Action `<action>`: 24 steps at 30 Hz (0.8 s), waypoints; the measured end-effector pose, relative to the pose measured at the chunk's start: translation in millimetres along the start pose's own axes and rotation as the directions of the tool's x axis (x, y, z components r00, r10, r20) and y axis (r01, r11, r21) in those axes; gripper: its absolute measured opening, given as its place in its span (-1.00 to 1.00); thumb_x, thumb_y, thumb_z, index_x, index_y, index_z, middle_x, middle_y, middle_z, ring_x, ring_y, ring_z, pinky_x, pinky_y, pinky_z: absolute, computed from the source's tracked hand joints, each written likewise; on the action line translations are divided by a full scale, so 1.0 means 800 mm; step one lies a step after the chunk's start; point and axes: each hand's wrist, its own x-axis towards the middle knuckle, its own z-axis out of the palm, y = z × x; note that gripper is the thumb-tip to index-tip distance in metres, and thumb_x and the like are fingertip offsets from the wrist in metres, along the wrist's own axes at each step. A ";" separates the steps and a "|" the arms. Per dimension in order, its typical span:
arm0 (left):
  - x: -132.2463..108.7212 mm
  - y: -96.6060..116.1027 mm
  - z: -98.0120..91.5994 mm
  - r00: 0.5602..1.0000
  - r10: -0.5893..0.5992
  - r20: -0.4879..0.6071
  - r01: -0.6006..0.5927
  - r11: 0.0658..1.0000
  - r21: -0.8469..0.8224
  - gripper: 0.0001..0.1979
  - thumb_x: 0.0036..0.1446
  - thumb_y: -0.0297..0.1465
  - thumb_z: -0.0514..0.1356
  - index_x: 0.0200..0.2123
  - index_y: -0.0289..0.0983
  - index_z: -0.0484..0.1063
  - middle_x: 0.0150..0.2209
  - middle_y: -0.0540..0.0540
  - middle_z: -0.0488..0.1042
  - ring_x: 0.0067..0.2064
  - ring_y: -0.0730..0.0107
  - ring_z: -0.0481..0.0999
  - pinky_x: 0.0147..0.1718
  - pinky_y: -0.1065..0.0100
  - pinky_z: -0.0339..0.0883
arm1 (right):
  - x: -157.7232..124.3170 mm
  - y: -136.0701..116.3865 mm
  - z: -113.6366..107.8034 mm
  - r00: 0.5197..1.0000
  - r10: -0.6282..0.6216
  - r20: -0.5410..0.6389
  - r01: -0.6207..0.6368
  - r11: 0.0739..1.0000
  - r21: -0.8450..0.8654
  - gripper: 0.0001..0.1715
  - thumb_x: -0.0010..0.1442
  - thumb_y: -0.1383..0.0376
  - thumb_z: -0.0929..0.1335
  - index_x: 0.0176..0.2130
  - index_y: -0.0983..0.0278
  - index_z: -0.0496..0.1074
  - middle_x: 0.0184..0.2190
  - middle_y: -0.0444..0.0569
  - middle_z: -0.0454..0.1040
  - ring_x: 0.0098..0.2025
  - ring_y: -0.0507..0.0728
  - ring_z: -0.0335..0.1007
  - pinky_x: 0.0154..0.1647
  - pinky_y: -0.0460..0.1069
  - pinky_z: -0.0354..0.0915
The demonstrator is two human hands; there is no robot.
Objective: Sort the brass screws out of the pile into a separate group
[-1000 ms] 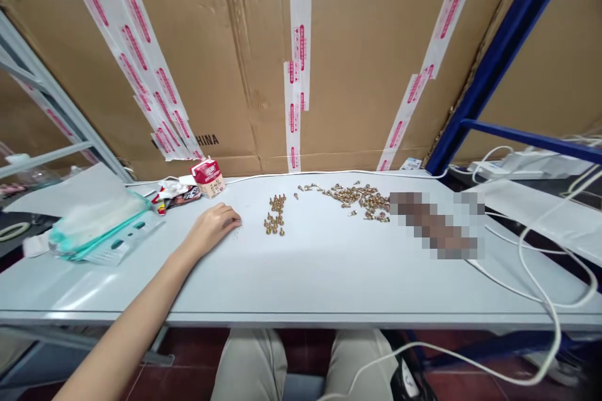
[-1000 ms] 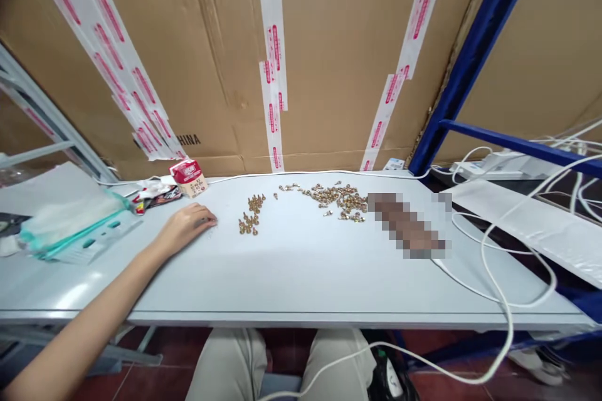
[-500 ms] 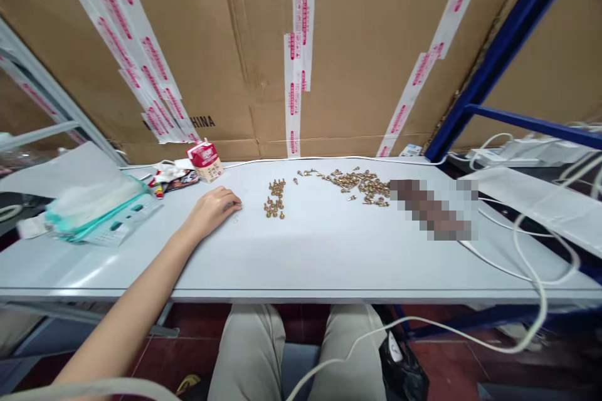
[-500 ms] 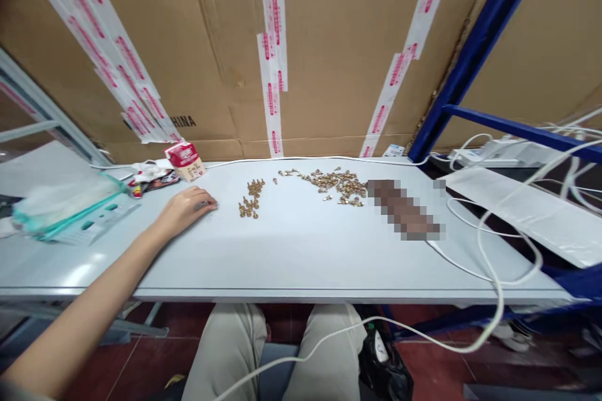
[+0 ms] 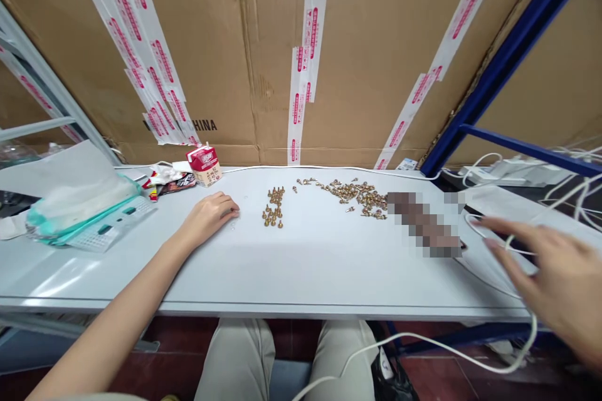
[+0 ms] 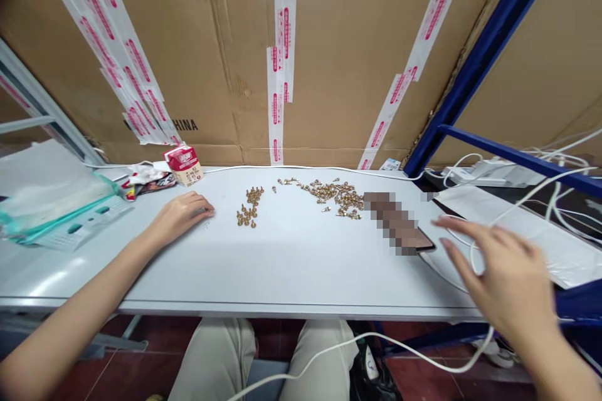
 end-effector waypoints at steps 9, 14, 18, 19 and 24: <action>0.000 -0.005 0.004 1.000 -0.021 0.015 0.021 1.000 0.001 -0.72 0.16 -0.24 -0.02 -0.33 -0.26 0.41 -0.31 -0.07 0.46 -0.23 0.34 0.35 -0.23 0.34 0.20 | -0.047 0.030 0.047 0.992 -0.020 0.125 0.012 0.998 0.068 -0.60 0.20 0.22 0.04 -0.06 0.16 0.27 -0.17 0.00 0.44 -0.14 0.17 0.33 -0.11 0.09 0.15; 0.001 -0.004 0.003 0.999 -0.037 0.022 0.037 0.999 -0.013 -0.71 0.16 -0.23 -0.02 -0.34 -0.25 0.42 -0.32 -0.07 0.46 -0.24 0.34 0.36 -0.24 0.35 0.20 | -0.043 0.027 0.055 0.988 -0.098 0.122 0.098 0.995 0.004 -0.61 0.20 0.17 0.05 -0.10 0.17 0.28 -0.21 -0.04 0.48 -0.15 0.17 0.36 0.00 0.11 0.08; 0.002 -0.002 0.002 0.999 -0.044 0.023 0.044 0.999 -0.015 -0.70 0.15 -0.21 -0.02 -0.34 -0.24 0.42 -0.33 -0.07 0.46 -0.24 0.34 0.37 -0.25 0.35 0.20 | -0.038 0.021 0.066 0.984 -0.093 0.155 0.089 0.996 0.028 -0.59 0.22 0.14 0.03 -0.04 0.15 0.23 -0.20 -0.09 0.48 -0.14 0.11 0.38 0.06 0.11 0.03; 0.002 -0.001 0.002 0.999 -0.043 0.022 0.044 0.999 -0.014 -0.70 0.16 -0.21 -0.02 -0.34 -0.24 0.42 -0.33 -0.07 0.46 -0.24 0.34 0.37 -0.25 0.34 0.20 | -0.037 0.019 0.068 0.982 -0.075 0.176 0.071 0.997 0.030 -0.59 0.23 0.13 0.03 -0.02 0.15 0.21 -0.18 -0.09 0.48 -0.12 0.11 0.38 0.07 0.11 0.02; 0.002 0.002 0.000 0.999 -0.049 0.022 0.049 0.999 -0.006 -0.69 0.16 -0.21 -0.03 -0.34 -0.24 0.42 -0.33 -0.07 0.47 -0.24 0.33 0.38 -0.24 0.34 0.20 | -0.026 0.012 0.073 0.975 -0.022 0.220 0.026 1.000 -0.016 -0.54 0.22 0.10 0.02 0.01 0.18 0.19 -0.12 -0.04 0.45 -0.02 0.14 0.31 0.08 0.16 -0.02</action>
